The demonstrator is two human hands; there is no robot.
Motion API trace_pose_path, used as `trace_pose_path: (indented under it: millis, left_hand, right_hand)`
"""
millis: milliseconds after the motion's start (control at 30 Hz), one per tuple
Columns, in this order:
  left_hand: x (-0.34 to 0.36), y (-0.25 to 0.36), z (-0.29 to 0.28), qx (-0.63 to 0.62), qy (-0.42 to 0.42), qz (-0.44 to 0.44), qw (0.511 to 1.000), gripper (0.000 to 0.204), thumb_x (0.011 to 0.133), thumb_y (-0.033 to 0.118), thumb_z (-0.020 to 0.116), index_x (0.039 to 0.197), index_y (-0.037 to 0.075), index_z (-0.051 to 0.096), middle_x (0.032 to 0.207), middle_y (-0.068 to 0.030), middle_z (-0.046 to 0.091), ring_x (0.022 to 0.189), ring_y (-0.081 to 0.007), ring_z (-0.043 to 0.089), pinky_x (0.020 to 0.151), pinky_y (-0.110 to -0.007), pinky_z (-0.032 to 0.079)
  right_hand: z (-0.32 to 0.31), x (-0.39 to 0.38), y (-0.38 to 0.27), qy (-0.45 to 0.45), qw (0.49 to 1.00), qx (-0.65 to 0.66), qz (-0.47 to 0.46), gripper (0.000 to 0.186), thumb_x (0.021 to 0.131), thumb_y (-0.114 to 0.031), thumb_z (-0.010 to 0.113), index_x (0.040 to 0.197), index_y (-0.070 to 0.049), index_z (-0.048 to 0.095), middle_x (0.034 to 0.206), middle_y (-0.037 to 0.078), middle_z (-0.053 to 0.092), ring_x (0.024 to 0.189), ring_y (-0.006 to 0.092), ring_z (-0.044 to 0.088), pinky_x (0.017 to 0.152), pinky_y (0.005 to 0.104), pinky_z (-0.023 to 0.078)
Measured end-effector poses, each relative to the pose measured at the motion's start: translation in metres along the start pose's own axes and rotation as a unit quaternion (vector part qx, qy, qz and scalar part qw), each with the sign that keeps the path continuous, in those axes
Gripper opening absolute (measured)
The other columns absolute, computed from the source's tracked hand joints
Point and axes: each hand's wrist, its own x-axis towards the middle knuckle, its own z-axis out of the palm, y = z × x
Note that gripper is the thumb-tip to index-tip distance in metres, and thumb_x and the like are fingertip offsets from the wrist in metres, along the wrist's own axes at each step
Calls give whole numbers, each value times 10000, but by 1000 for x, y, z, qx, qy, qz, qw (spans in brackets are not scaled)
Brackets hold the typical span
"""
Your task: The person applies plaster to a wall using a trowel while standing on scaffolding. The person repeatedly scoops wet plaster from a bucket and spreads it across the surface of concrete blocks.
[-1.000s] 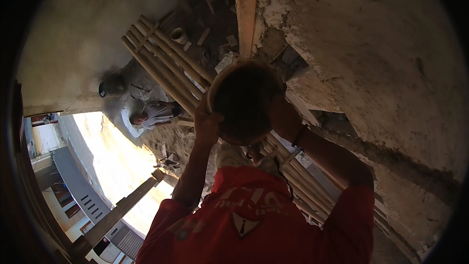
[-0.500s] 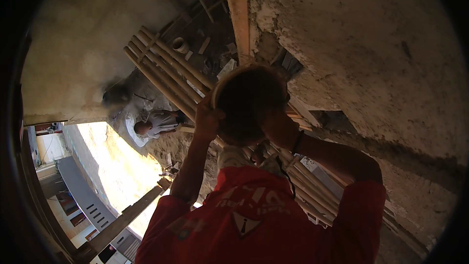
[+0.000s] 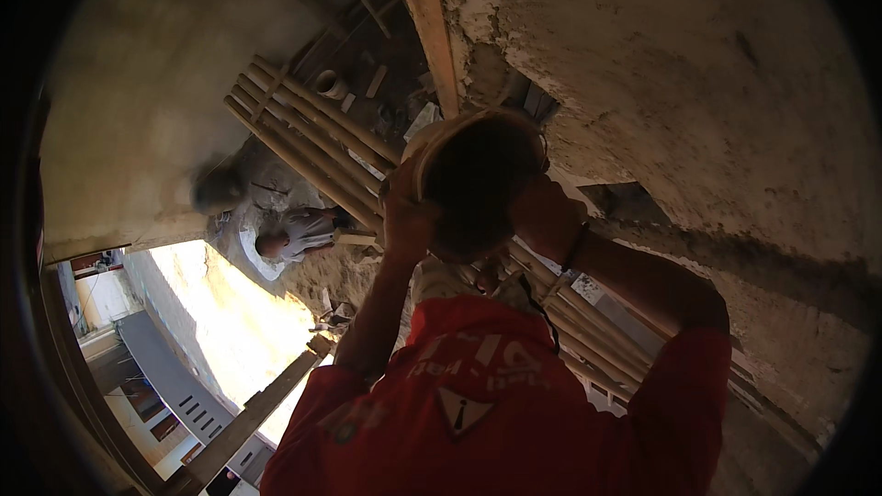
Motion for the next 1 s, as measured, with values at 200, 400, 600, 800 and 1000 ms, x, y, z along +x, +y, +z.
trace_pose_path:
  millis: [200,400,600,800,1000]
  left_hand:
    - [-4,3,-10,62,49,-64,995,746,684,26,591,1425,74,513,1502,-172,432,1400,-404,352,1162,-455,327]
    - [-16,-16,25,115,118,-33,986,756,705,0,595,1445,122,494,1535,-67,424,1429,-406,279,1197,-494,239]
    - [-20,-35,17,121,147,-46,981,740,702,33,626,1426,132,511,1521,-94,435,1407,-406,314,1174,-492,271]
    - [-25,-39,-9,22,199,-91,975,776,692,22,633,1446,151,502,1487,-138,465,1382,-366,399,1151,-443,346]
    - [-29,-23,-18,34,195,-59,978,837,667,-94,585,1460,157,493,1489,-171,453,1403,-350,399,1162,-421,351]
  right_hand:
    - [23,-1,-37,34,977,212,4,260,843,-250,677,986,-34,667,896,197,685,810,354,690,695,470,552]
    - [50,7,-62,67,934,349,26,219,853,-160,648,1026,-26,654,882,216,673,820,382,673,702,478,529]
    - [40,15,-58,-24,899,428,88,261,882,-119,639,1122,-18,624,888,218,645,801,348,647,722,408,509]
    - [81,0,-25,121,969,183,-111,381,911,-149,670,1259,-17,590,1177,184,608,1001,338,626,783,383,536]
    - [88,-9,-24,111,977,171,-63,346,920,-81,630,1253,-21,560,1090,174,590,1001,365,596,766,422,502]
